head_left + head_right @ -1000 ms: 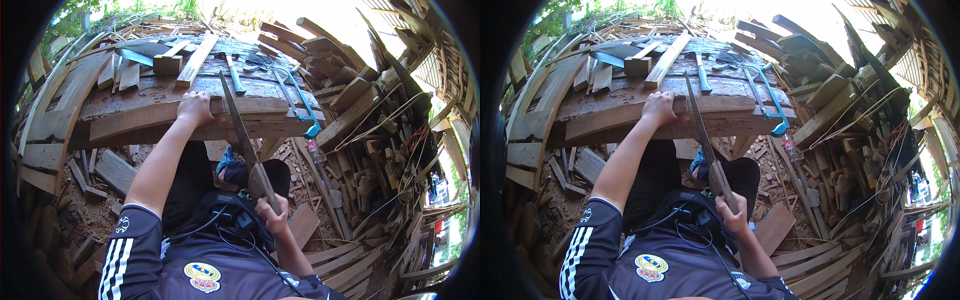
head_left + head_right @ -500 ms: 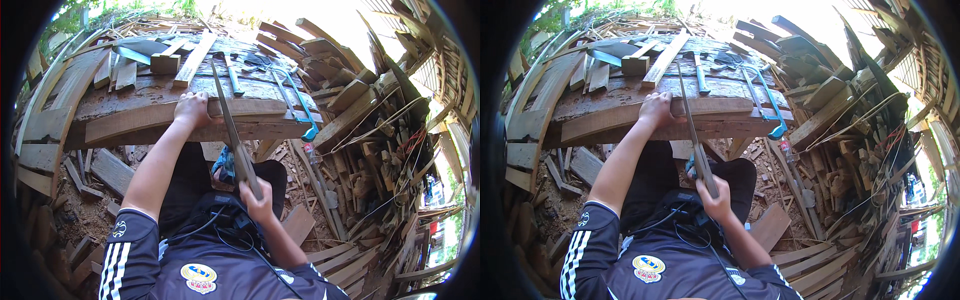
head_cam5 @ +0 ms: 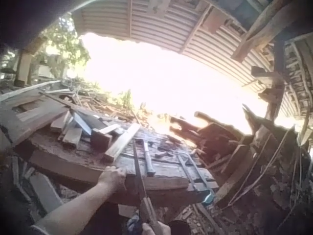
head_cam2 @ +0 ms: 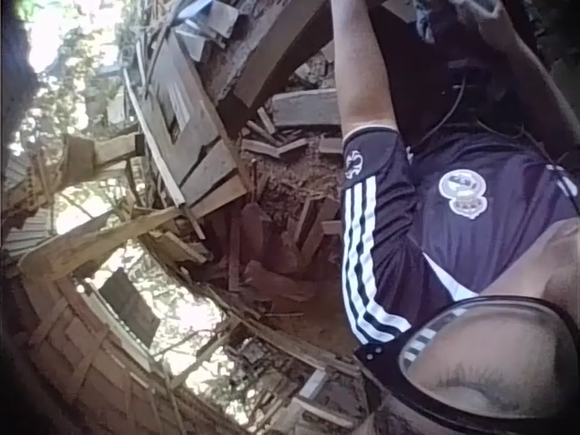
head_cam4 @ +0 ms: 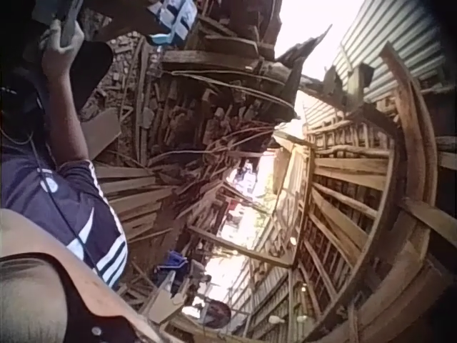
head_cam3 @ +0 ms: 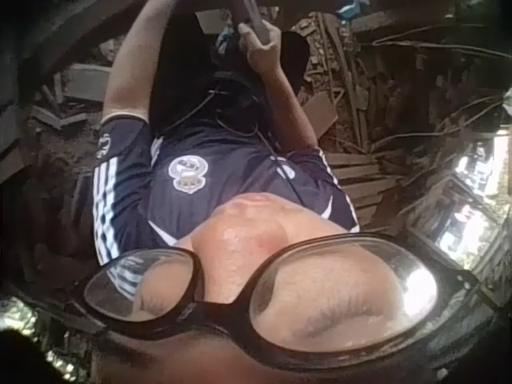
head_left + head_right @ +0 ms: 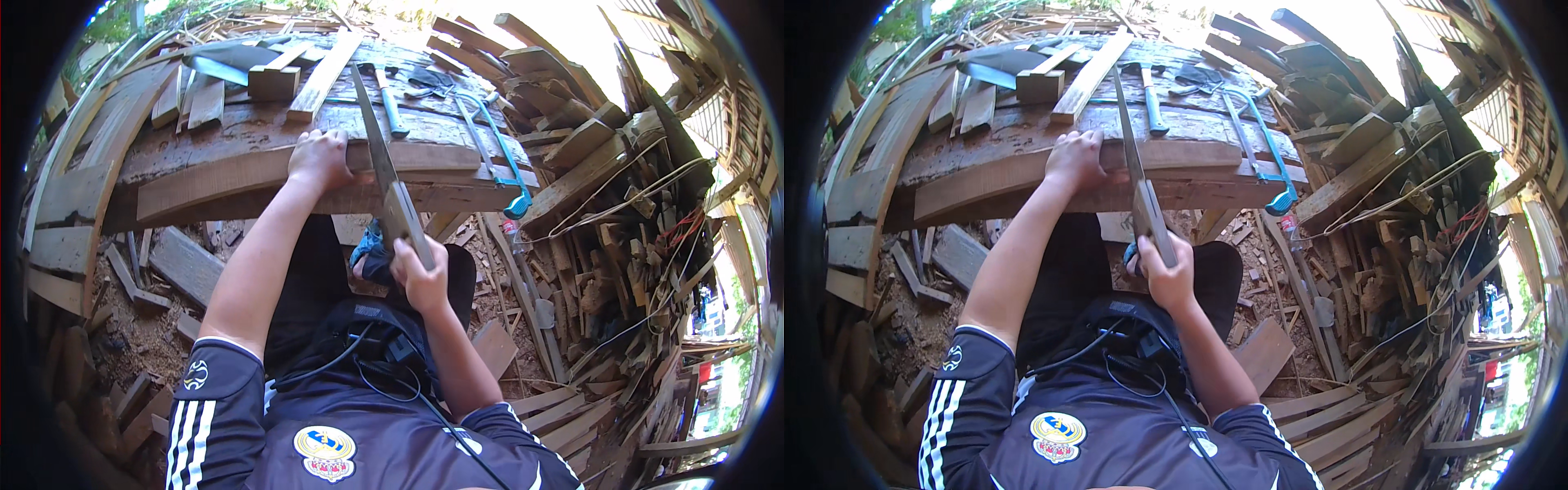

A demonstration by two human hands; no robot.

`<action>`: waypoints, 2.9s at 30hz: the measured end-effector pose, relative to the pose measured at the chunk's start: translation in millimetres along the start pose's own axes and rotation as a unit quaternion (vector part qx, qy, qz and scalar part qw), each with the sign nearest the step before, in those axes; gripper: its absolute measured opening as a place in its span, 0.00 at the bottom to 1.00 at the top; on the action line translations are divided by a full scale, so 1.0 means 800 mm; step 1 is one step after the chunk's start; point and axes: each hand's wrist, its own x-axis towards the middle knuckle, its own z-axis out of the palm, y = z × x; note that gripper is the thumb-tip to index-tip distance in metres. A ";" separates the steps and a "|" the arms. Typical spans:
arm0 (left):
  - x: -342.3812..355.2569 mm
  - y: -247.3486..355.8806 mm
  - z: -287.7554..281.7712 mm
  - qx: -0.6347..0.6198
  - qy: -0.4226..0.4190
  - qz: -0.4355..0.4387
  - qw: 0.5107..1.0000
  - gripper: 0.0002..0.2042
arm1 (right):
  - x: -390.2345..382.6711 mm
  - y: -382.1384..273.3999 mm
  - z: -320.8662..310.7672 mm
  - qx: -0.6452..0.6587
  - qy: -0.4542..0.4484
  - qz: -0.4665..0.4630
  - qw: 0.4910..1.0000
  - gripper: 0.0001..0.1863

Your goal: The person cuts a piece of wood using a hacksaw, strikes it with a hammer, and saws into the wood using a hand saw and the hacksaw.

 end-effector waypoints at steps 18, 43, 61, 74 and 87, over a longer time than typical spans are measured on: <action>-0.003 0.004 -0.002 0.030 -0.011 -0.009 0.999 0.50 | -0.068 0.011 -0.025 -0.110 -0.006 0.000 0.994 0.11; 0.019 -0.017 -0.007 0.015 0.006 0.042 0.999 0.59 | -0.038 -0.026 -0.066 -0.032 -0.065 0.058 0.996 0.09; 0.078 -0.048 0.010 -0.048 0.135 0.137 0.980 0.33 | 0.009 -0.004 -0.065 -0.021 -0.025 0.014 0.999 0.09; 0.039 -0.020 -0.044 -0.007 0.031 0.122 0.992 0.22 | -0.051 -0.034 -0.105 0.039 -0.014 0.077 0.996 0.09; 0.056 -0.032 -0.032 0.035 -0.001 0.172 0.984 0.24 | -0.051 -0.064 -0.021 0.066 0.025 0.113 0.991 0.10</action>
